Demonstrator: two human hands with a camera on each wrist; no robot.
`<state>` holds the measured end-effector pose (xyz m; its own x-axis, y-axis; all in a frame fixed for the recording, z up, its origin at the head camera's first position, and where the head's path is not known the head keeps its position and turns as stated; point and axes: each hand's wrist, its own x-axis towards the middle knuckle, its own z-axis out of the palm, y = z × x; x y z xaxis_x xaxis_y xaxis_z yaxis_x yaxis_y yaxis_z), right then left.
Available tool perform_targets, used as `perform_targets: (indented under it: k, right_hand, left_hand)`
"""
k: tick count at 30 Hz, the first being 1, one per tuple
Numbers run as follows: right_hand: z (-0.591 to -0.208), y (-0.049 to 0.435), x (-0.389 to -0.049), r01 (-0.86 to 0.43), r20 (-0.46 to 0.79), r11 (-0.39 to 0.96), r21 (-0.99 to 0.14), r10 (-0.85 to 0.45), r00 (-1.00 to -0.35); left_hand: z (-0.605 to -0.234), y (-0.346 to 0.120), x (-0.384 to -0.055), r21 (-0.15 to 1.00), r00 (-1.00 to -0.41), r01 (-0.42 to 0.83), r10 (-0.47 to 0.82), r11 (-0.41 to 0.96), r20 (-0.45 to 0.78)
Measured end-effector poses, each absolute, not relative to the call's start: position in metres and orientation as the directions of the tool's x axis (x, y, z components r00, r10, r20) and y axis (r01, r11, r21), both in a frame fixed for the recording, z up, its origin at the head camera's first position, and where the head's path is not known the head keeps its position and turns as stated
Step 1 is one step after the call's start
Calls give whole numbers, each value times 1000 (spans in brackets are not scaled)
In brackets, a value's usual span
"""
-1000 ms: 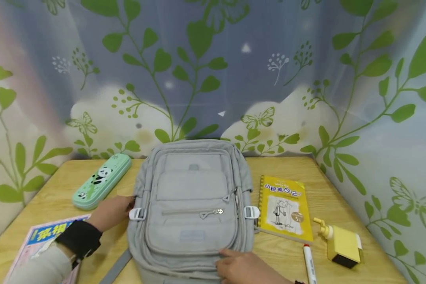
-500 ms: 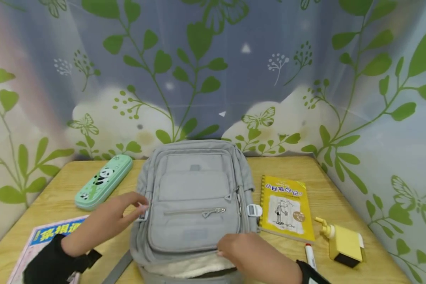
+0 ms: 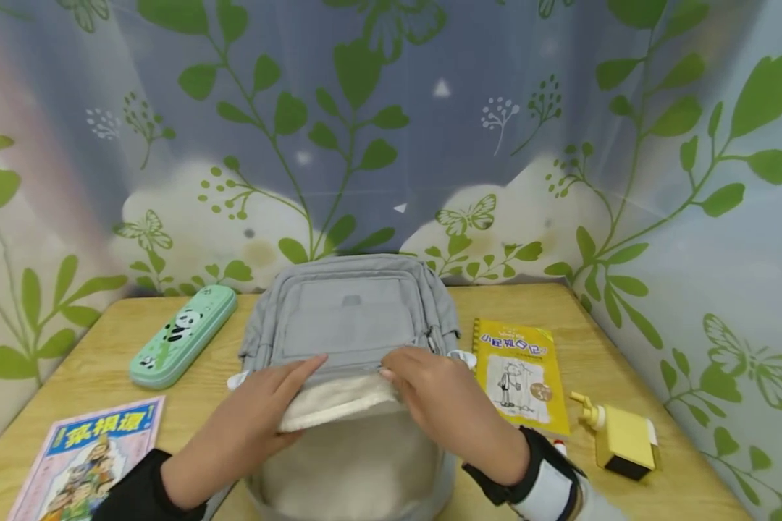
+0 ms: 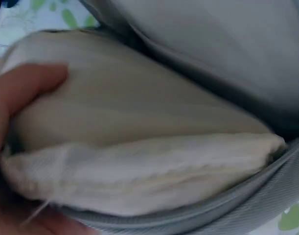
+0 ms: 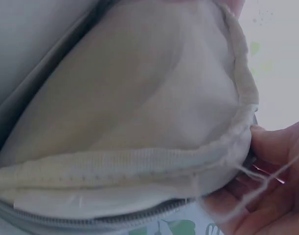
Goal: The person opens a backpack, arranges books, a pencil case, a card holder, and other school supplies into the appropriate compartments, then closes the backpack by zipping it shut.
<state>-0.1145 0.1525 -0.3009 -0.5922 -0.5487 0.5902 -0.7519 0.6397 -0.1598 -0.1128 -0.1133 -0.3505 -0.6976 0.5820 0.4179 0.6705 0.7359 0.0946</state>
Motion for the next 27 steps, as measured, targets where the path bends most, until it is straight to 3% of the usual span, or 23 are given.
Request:
perform_targets:
  k: [5, 7, 9, 12, 14, 16, 18, 21, 27]
  right_hand:
    - [-291, 166, -127, -750, 600, 646, -139, -548, -583]
    - [-286, 179, -136, -701, 592, 696, -158, -501, -631]
    - [-284, 197, -149, -610, 541, 766, -205, -430, -722]
    - [-293, 229, -175, -407, 292, 875, -262, -330, -898]
    - [-309, 250, -194, -282, 51, 930, -236, -278, -959]
    - [-330, 266, -208, -176, -160, 968, -178, -205, -966]
    - [-351, 276, -217, -98, -290, 989, -113, -127, -949]
    - [-374, 277, -222, -30, -349, 997, -66, -51, -936]
    - [-388, 258, -223, -31, -379, 999, -37, -43, -925]
  left_hand:
    - [-341, -116, -122, 83, -678, 649, 526, 756, 513]
    - [-336, -117, -124, 85, -673, 642, 507, 762, 539]
    - [-333, -118, -126, 87, -675, 625, 482, 776, 558]
    - [-332, -119, -127, 90, -679, 610, 461, 787, 571]
    - [-333, -118, -128, 93, -676, 610, 455, 787, 580]
    - [-333, -117, -128, 91, -669, 615, 457, 783, 586]
    - [-335, -116, -127, 94, -665, 622, 460, 778, 588]
    - [-337, -113, -127, 101, -666, 630, 469, 770, 580]
    - [-342, -107, -125, 116, -676, 634, 474, 765, 564]
